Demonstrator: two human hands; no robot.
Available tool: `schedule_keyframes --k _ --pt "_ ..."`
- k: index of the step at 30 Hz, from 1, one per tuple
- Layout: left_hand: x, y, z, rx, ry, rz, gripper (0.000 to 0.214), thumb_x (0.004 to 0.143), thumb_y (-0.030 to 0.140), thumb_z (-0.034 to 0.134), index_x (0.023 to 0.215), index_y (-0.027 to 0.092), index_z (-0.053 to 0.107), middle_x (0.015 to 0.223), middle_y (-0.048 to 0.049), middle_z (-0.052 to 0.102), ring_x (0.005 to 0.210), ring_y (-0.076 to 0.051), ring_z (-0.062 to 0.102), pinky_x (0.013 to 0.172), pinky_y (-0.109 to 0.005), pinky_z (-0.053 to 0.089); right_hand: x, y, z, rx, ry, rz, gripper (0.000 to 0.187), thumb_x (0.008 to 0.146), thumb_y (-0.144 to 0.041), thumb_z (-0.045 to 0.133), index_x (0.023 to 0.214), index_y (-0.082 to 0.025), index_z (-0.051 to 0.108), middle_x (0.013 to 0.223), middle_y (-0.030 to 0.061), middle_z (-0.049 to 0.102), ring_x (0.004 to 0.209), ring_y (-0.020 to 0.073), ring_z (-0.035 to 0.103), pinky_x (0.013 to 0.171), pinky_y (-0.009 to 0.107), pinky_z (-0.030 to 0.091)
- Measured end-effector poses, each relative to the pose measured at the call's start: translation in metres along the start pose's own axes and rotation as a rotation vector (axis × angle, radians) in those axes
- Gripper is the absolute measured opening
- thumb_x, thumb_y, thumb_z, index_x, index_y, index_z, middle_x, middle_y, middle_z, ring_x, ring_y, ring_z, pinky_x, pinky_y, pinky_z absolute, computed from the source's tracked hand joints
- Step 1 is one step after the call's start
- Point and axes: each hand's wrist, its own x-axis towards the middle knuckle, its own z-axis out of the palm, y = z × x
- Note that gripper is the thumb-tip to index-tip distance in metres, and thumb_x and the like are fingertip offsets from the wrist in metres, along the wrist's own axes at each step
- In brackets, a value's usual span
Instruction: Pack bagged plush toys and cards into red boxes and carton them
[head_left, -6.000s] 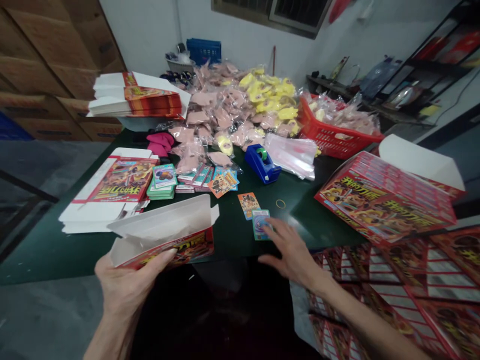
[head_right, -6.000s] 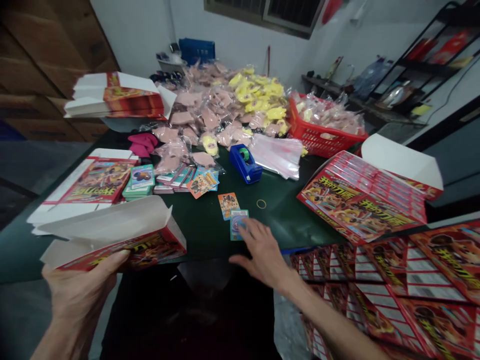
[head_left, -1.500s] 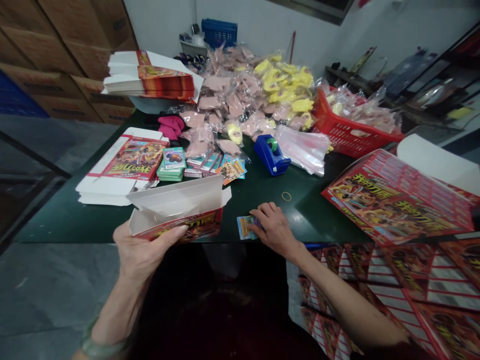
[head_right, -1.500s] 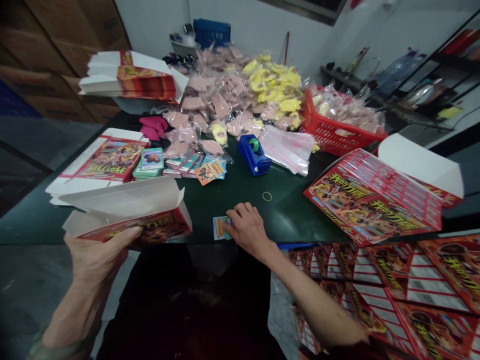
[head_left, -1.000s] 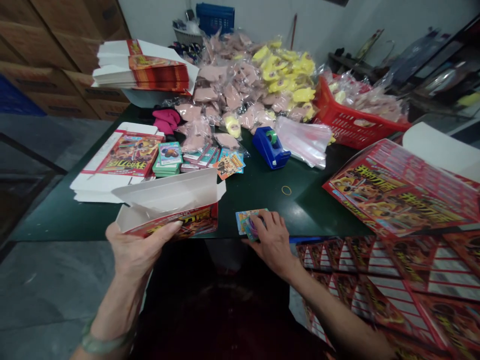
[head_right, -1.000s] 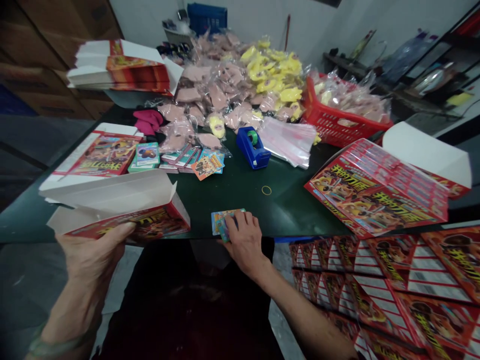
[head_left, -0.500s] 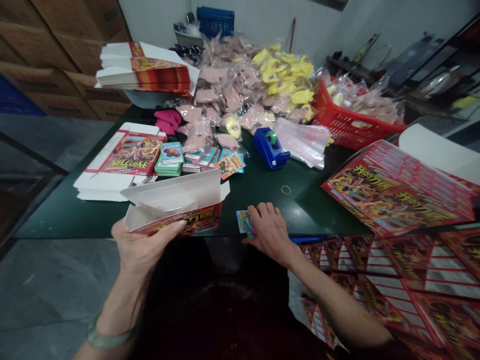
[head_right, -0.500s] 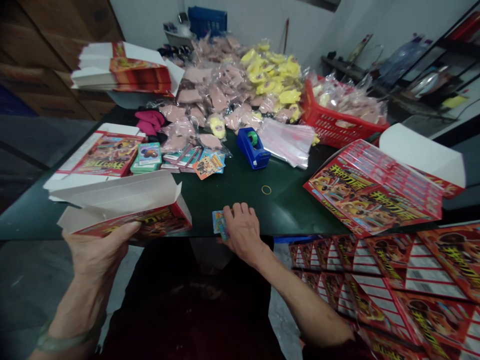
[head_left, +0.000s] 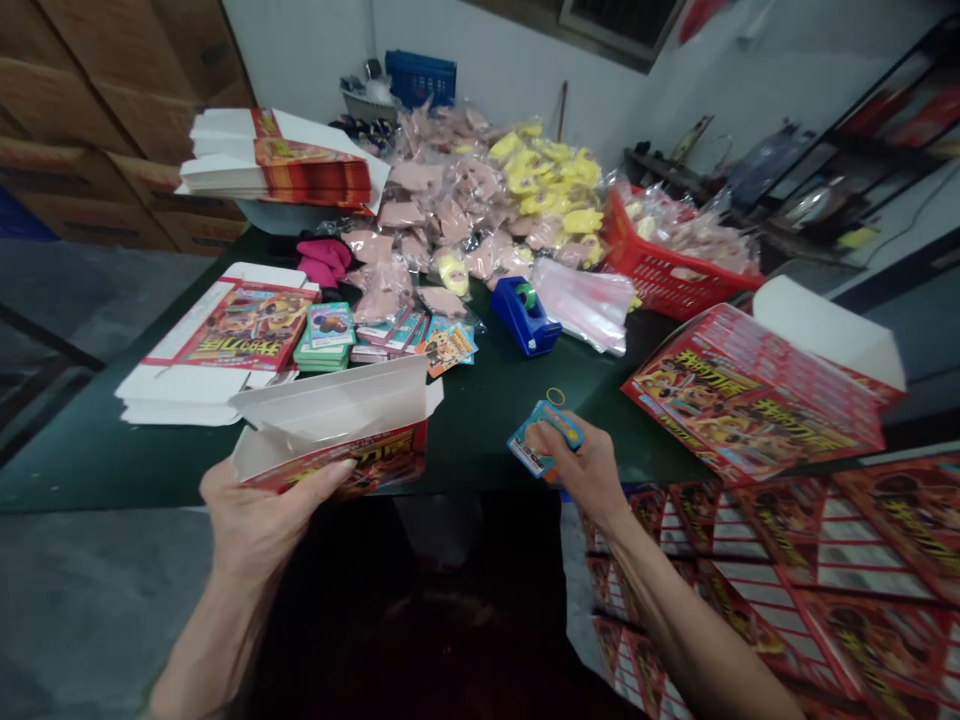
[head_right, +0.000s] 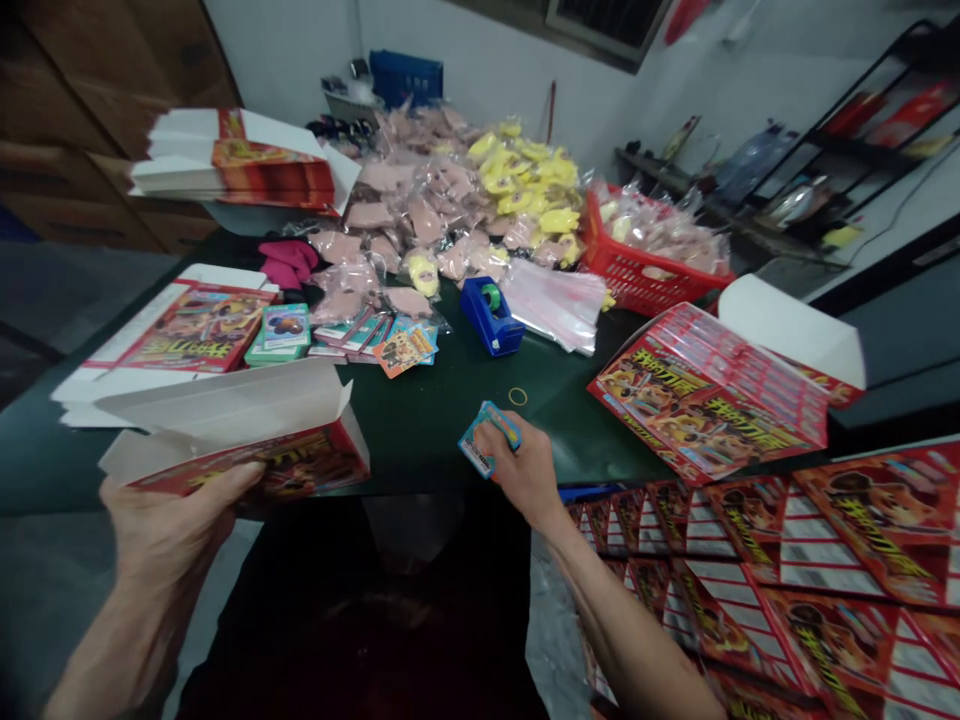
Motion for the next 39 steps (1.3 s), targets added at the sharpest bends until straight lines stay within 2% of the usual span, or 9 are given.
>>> schedule_keyframes --k 3,6,10,15,23,27,30,36,39 --pt "0.003 0.003 -0.001 -0.124 -0.012 -0.03 0.036 0.041 0.023 0.084 0.07 0.011 0.067 0.064 -0.003 0.071 0.054 -0.016 0.064 0.054 -0.024 0.056 0.014 -0.004 -0.01 0.433 0.052 0.277 0.024 0.075 -0.04 0.062 0.066 -0.018 0.054 0.058 -0.0038 0.053 0.053 0.011 0.049 0.053 0.024 0.04" --pt "0.004 0.009 0.002 -0.132 -0.077 0.031 0.031 0.043 0.02 0.084 0.069 0.012 0.068 0.06 0.0 0.07 0.05 -0.014 0.063 0.049 -0.021 0.055 0.024 -0.014 -0.017 0.664 0.048 0.365 0.025 0.064 -0.04 0.067 0.074 -0.018 0.06 0.065 -0.0016 0.061 0.059 0.0145 0.057 0.057 0.026 0.046" --pt "0.003 0.022 0.013 -0.146 -0.322 0.134 0.019 0.055 0.022 0.079 0.07 0.015 0.07 0.059 0.001 0.069 0.047 -0.013 0.061 0.043 -0.019 0.052 0.034 -0.044 -0.032 0.636 0.02 0.14 0.025 0.066 -0.035 0.071 0.082 -0.018 0.062 0.071 -0.0002 0.065 0.063 0.0146 0.061 0.06 0.027 0.049" --pt "0.0 0.041 0.028 -0.263 -0.501 0.141 0.019 0.06 0.023 0.077 0.074 0.014 0.07 0.062 -0.0015 0.07 0.05 -0.013 0.062 0.046 -0.018 0.051 0.036 -0.098 -0.038 0.626 0.22 -0.239 0.025 0.066 -0.026 0.076 0.084 -0.022 0.06 0.072 -0.0021 0.066 0.062 0.0134 0.063 0.06 0.026 0.052" --pt "-0.007 0.045 0.024 -0.419 -0.559 -0.024 0.027 0.059 0.021 0.079 0.083 0.013 0.07 0.07 -0.003 0.072 0.058 -0.014 0.064 0.054 -0.019 0.053 0.024 -0.121 0.02 -0.011 0.183 -0.725 0.02 0.079 -0.011 0.062 0.094 -0.025 0.062 0.081 -0.0009 0.065 0.074 0.0138 0.061 0.067 0.029 0.051" --pt "-0.008 0.045 0.022 -0.449 -0.574 -0.046 0.025 0.057 0.021 0.08 0.08 0.013 0.07 0.067 -0.0028 0.071 0.054 -0.014 0.063 0.05 -0.019 0.052 0.018 -0.117 0.024 -0.207 0.29 -0.906 0.04 0.078 -0.007 0.061 0.113 -0.027 0.056 0.083 0.0009 0.066 0.074 0.0158 0.059 0.065 0.032 0.05" --pt "-0.009 0.046 0.022 -0.448 -0.558 -0.064 0.025 0.056 0.021 0.08 0.078 0.014 0.07 0.067 -0.0029 0.071 0.054 -0.015 0.064 0.05 -0.02 0.053 0.01 -0.113 0.021 -0.314 0.238 -1.019 0.044 0.078 -0.003 0.058 0.115 -0.028 0.055 0.086 0.0017 0.067 0.077 0.0169 0.058 0.066 0.033 0.049" --pt "-0.009 0.042 0.021 -0.46 -0.585 -0.065 0.029 0.057 0.023 0.081 0.082 0.015 0.07 0.07 -0.0027 0.071 0.058 -0.016 0.064 0.053 -0.023 0.054 -0.003 -0.11 0.031 -0.371 0.124 -0.995 0.032 0.083 -0.002 0.048 0.107 -0.02 0.06 0.085 0.0059 0.061 0.077 0.0157 0.054 0.063 0.029 0.043" --pt "-0.01 0.041 0.021 -0.44 -0.58 -0.031 0.034 0.056 0.024 0.082 0.086 0.015 0.07 0.073 -0.0033 0.071 0.063 -0.017 0.065 0.057 -0.025 0.055 -0.008 -0.118 0.035 -0.552 -0.045 -0.869 0.016 0.088 -0.025 0.051 0.096 -0.017 0.063 0.087 0.0071 0.063 0.083 0.0195 0.052 0.068 0.034 0.039"
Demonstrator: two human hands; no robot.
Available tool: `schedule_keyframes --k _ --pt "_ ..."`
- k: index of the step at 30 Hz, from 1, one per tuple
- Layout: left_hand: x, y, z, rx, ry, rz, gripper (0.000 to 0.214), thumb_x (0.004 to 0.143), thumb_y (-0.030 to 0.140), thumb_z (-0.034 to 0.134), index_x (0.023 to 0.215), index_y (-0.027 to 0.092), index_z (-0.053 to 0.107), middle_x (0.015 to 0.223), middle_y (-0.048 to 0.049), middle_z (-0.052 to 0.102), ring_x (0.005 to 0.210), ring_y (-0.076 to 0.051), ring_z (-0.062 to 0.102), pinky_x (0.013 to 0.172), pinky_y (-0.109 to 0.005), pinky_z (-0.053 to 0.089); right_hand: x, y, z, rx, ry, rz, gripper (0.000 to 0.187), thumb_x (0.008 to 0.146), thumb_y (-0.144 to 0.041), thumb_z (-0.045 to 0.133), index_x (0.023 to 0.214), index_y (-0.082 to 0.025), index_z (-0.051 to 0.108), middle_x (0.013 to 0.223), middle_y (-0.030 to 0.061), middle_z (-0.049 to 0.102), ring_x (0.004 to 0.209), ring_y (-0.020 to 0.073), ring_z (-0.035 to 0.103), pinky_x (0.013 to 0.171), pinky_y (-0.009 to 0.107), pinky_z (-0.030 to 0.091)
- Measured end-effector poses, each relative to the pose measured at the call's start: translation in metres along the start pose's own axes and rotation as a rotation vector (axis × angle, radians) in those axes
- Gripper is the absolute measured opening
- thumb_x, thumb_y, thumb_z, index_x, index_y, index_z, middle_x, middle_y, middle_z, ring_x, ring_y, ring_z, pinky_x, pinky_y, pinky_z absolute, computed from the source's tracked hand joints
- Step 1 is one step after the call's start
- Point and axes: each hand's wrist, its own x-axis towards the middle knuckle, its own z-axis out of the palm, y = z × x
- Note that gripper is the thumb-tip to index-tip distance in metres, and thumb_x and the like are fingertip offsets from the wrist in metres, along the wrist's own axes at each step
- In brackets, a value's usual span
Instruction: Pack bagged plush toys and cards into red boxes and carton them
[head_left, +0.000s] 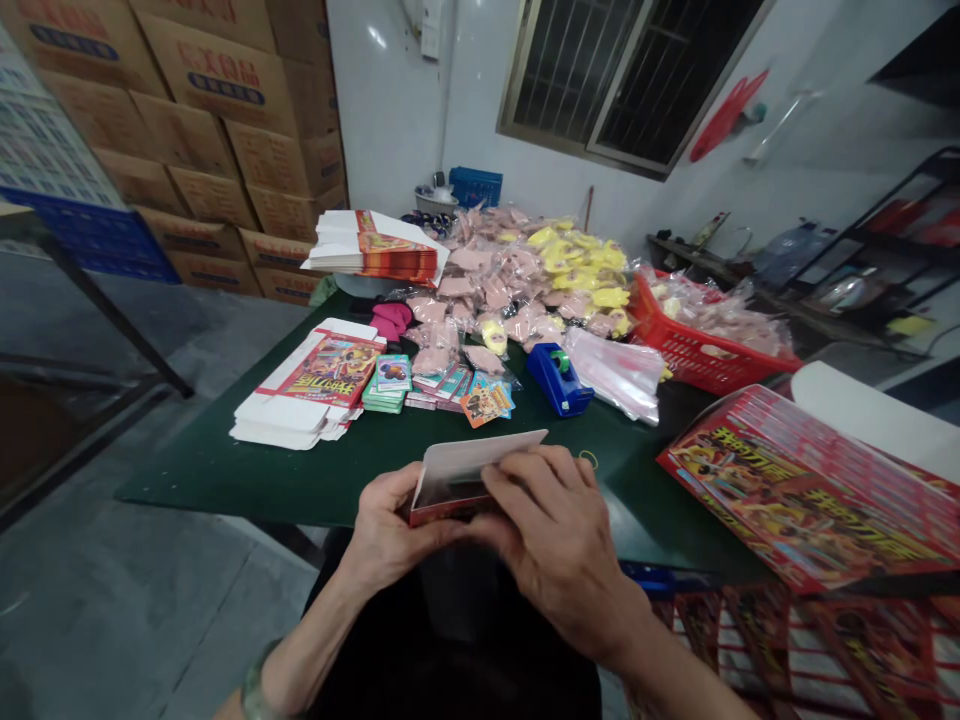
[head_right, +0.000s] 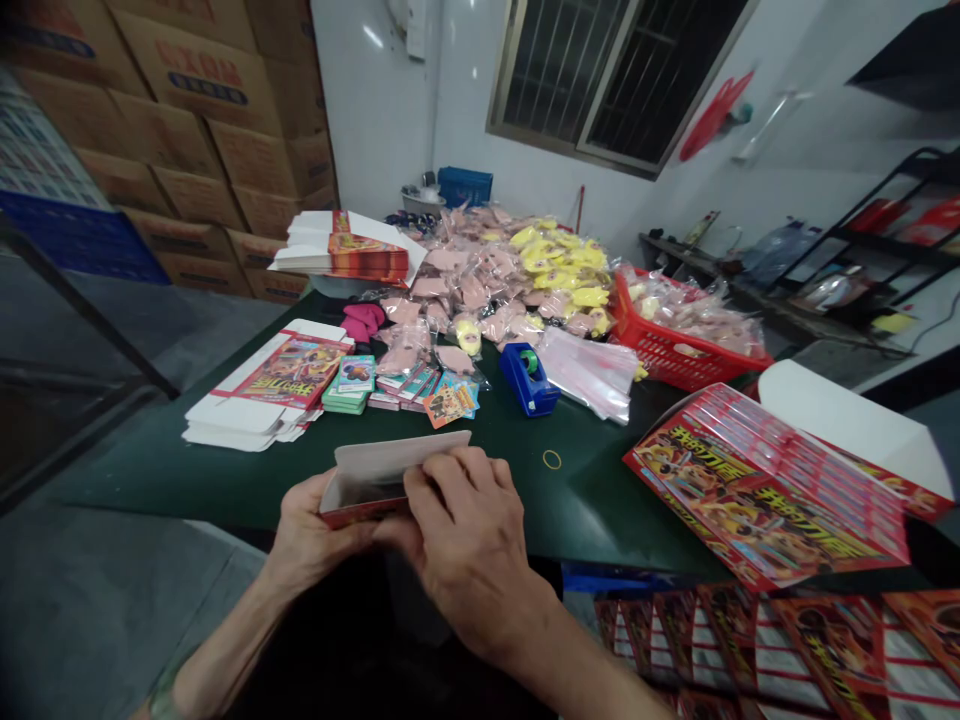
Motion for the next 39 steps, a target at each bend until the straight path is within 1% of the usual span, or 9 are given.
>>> schedule_keyframes --k 5,8,11,13,17,21,28,33,39 --pt "-0.002 0.002 0.004 0.091 0.009 0.07 0.038 0.059 0.029 0.08 0.093 0.017 0.068 0.082 -0.0033 0.071 0.07 -0.018 0.066 0.06 -0.024 0.055 0.009 -0.009 -0.001 -0.074 -0.192 0.121 0.036 0.084 -0.051 0.053 0.07 -0.019 0.06 0.078 0.0056 0.059 0.079 0.0215 0.048 0.067 0.037 0.035" --pt "0.0 0.005 0.004 0.217 0.204 0.166 0.041 0.061 0.033 0.079 0.096 0.016 0.065 0.081 -0.0021 0.069 0.069 -0.016 0.066 0.059 -0.021 0.055 0.009 -0.007 0.006 -0.055 0.04 0.167 0.017 0.086 -0.036 0.056 0.09 -0.02 0.062 0.093 0.0082 0.059 0.092 0.0244 0.051 0.076 0.04 0.04" --pt "0.005 0.003 -0.004 0.277 0.508 0.346 0.066 0.058 0.035 0.081 0.116 0.018 0.054 0.095 -0.0042 0.067 0.078 -0.016 0.067 0.062 -0.021 0.055 0.007 -0.001 0.023 0.104 0.411 0.293 0.045 0.082 -0.024 0.061 0.124 -0.022 0.046 0.121 0.013 0.05 0.114 0.0266 0.047 0.091 0.045 0.042" --pt "0.011 -0.002 -0.013 0.343 0.604 0.513 0.074 0.059 0.033 0.081 0.125 0.021 0.047 0.106 -0.0066 0.064 0.089 -0.018 0.066 0.069 -0.023 0.055 0.008 0.006 0.041 0.345 0.472 0.414 0.054 0.081 -0.023 0.062 0.129 -0.022 0.039 0.123 0.0133 0.051 0.114 0.0246 0.05 0.09 0.043 0.046" --pt "0.022 -0.016 -0.031 0.563 0.475 0.69 0.043 0.069 0.023 0.073 0.11 0.023 0.059 0.095 -0.0034 0.067 0.083 -0.016 0.066 0.071 -0.025 0.054 0.018 0.014 0.084 0.78 0.334 0.486 0.044 0.082 -0.022 0.059 0.123 -0.021 0.042 0.116 0.0125 0.058 0.102 0.0204 0.06 0.079 0.034 0.052" --pt "0.024 -0.016 -0.041 0.513 0.409 0.648 0.023 0.078 0.021 0.064 0.1 0.021 0.065 0.09 -0.0035 0.068 0.079 -0.015 0.064 0.07 -0.024 0.053 0.023 0.018 0.102 0.741 0.326 0.407 0.032 0.083 -0.022 0.056 0.115 -0.021 0.051 0.114 0.0111 0.055 0.094 0.0178 0.059 0.072 0.03 0.051" --pt "0.022 0.0 -0.035 0.231 0.403 0.367 0.015 0.085 0.022 0.054 0.091 0.02 0.068 0.101 -0.0047 0.068 0.096 -0.018 0.063 0.081 -0.026 0.05 0.024 0.021 0.081 0.733 0.327 0.329 0.014 0.089 -0.018 0.046 0.088 -0.02 0.06 0.098 0.0054 0.055 0.093 0.016 0.057 0.08 0.031 0.047" --pt "0.025 0.013 -0.031 -0.135 0.328 0.211 0.032 0.083 0.017 0.058 0.113 0.027 0.052 0.103 -0.0032 0.067 0.087 -0.015 0.066 0.071 -0.025 0.052 0.024 0.021 0.073 0.864 0.282 0.442 0.034 0.088 -0.019 0.049 0.121 -0.025 0.044 0.095 0.0027 0.056 0.079 0.0125 0.057 0.07 0.026 0.049" --pt "0.032 0.026 -0.029 -0.137 0.26 0.245 0.013 0.077 0.011 0.058 0.069 0.018 0.064 0.082 -0.0022 0.066 0.081 -0.02 0.066 0.073 -0.033 0.053 0.016 0.026 0.059 0.869 0.172 0.289 0.019 0.087 -0.014 0.051 0.099 -0.023 0.061 0.099 0.0037 0.056 0.093 0.0148 0.056 0.078 0.029 0.047"
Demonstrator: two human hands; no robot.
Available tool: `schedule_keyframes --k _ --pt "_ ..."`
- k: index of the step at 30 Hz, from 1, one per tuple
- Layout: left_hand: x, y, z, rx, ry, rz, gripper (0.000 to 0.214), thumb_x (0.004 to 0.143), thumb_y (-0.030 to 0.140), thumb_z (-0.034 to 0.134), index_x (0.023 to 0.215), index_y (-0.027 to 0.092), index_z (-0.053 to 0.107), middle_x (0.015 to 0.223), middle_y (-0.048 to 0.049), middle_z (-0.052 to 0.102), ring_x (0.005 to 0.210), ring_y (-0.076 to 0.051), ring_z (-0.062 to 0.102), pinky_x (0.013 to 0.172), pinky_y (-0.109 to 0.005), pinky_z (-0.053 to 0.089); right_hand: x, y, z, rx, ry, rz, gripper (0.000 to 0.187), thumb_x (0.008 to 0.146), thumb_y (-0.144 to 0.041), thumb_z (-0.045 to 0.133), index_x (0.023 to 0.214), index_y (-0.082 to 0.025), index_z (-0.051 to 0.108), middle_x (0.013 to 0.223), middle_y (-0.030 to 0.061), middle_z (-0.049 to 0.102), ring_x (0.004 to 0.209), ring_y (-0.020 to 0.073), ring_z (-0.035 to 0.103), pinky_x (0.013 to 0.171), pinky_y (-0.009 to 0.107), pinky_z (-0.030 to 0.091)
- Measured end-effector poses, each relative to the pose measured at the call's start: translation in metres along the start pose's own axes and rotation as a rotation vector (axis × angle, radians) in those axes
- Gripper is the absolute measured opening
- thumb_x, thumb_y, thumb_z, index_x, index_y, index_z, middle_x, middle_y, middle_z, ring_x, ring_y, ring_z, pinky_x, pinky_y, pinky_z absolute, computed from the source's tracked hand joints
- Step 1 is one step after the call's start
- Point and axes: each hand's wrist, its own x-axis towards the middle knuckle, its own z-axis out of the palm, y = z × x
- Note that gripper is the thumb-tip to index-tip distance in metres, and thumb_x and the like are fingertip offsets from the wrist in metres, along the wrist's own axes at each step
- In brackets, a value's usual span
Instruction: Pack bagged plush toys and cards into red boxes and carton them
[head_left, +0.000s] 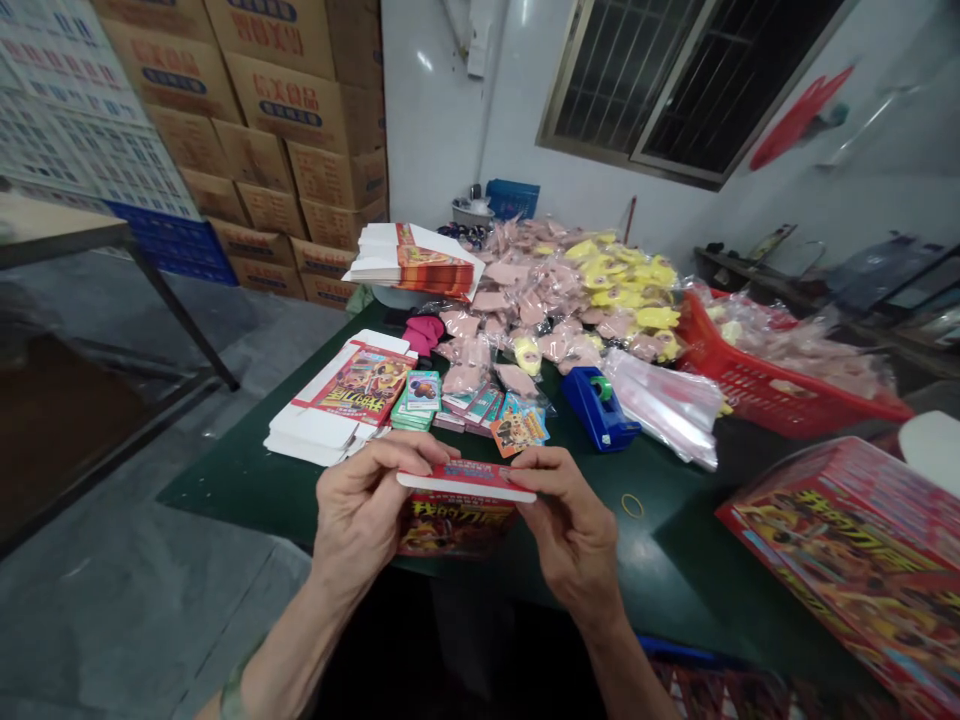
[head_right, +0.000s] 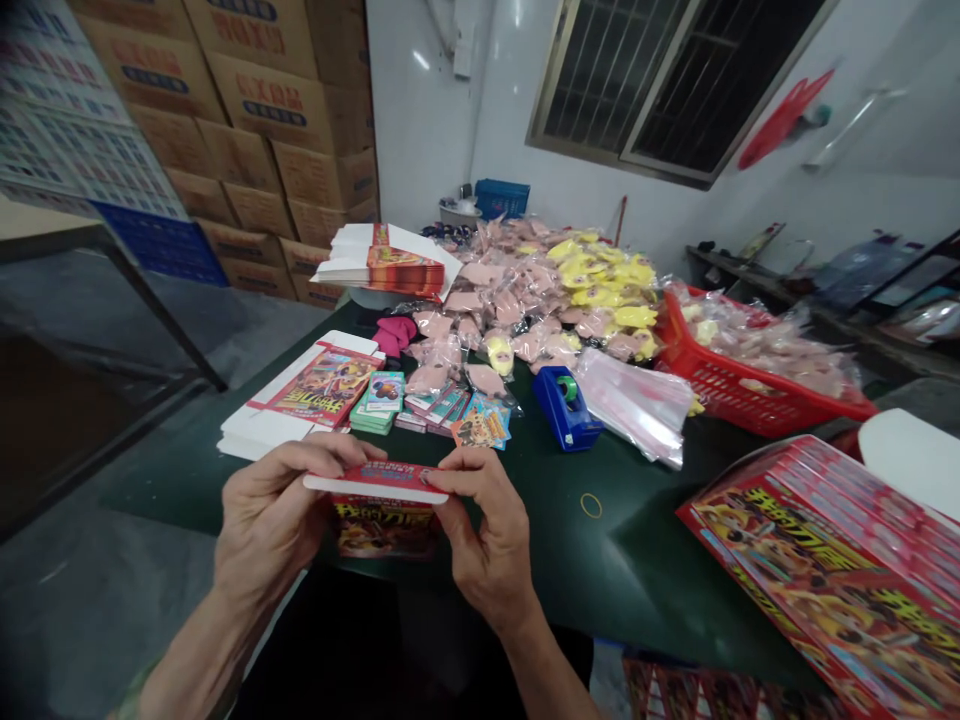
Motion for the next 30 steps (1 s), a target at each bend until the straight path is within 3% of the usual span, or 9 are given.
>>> schedule_keyframes --k 3,7,10,13,17,24,30 --pt "0.0 0.0 0.002 -0.046 0.031 0.02 0.01 0.076 0.017 0.058 0.07 0.017 0.067 0.085 -0.0048 0.066 0.082 -0.021 0.065 0.071 -0.033 0.052 -0.003 -0.006 -0.003 0.035 -0.072 0.036 0.024 0.085 -0.024 0.056 0.108 -0.022 0.06 0.106 0.0067 0.056 0.1 0.0192 0.055 0.083 0.033 0.046" --pt "-0.004 0.005 -0.004 0.008 -0.119 -0.002 0.024 0.08 0.038 0.057 0.085 0.015 0.064 0.094 -0.0112 0.066 0.083 -0.023 0.064 0.067 -0.034 0.052 -0.006 -0.014 -0.003 0.012 0.011 0.081 0.014 0.086 -0.023 0.055 0.099 -0.023 0.061 0.093 0.0027 0.062 0.087 0.0156 0.058 0.076 0.029 0.047" --pt "-0.002 0.013 -0.009 0.208 -0.212 -0.006 0.014 0.08 0.027 0.061 0.089 0.017 0.06 0.089 -0.0081 0.066 0.076 -0.018 0.063 0.063 -0.027 0.051 -0.008 -0.02 -0.002 -0.046 -0.014 0.155 0.015 0.086 -0.021 0.054 0.1 -0.023 0.06 0.093 0.0013 0.062 0.085 0.0139 0.059 0.073 0.026 0.047" --pt "0.001 0.013 -0.009 0.321 -0.248 0.08 0.01 0.082 0.02 0.059 0.091 0.017 0.061 0.091 -0.0068 0.066 0.083 -0.017 0.063 0.07 -0.027 0.05 -0.01 -0.023 0.0 -0.099 -0.018 0.176 0.02 0.086 -0.018 0.054 0.105 -0.025 0.057 0.097 0.0007 0.061 0.088 0.013 0.058 0.074 0.025 0.047" --pt "0.001 0.003 -0.007 0.252 -0.176 0.174 0.011 0.082 0.014 0.058 0.088 0.018 0.065 0.093 -0.0056 0.065 0.088 -0.017 0.061 0.074 -0.028 0.05 -0.01 -0.021 0.009 -0.18 0.073 0.079 0.023 0.086 -0.01 0.051 0.104 -0.023 0.056 0.094 0.0004 0.059 0.088 0.0115 0.057 0.077 0.024 0.046" --pt "0.001 -0.007 -0.016 0.117 -0.216 0.106 0.012 0.081 0.015 0.06 0.087 0.02 0.069 0.096 -0.0062 0.062 0.088 -0.017 0.06 0.073 -0.029 0.05 -0.022 -0.015 0.023 -0.278 0.183 -0.077 0.033 0.083 -0.002 0.049 0.108 -0.021 0.059 0.103 0.0053 0.058 0.089 0.0143 0.059 0.075 0.028 0.05" --pt "-0.008 -0.009 -0.012 0.092 -0.255 0.214 0.023 0.075 0.028 0.068 0.097 0.021 0.066 0.102 -0.0081 0.06 0.09 -0.022 0.062 0.071 -0.035 0.054 -0.038 0.008 0.057 -0.256 0.332 -0.231 0.046 0.085 -0.004 0.042 0.127 -0.022 0.041 0.126 0.0118 0.043 0.107 0.021 0.052 0.084 0.042 0.048"
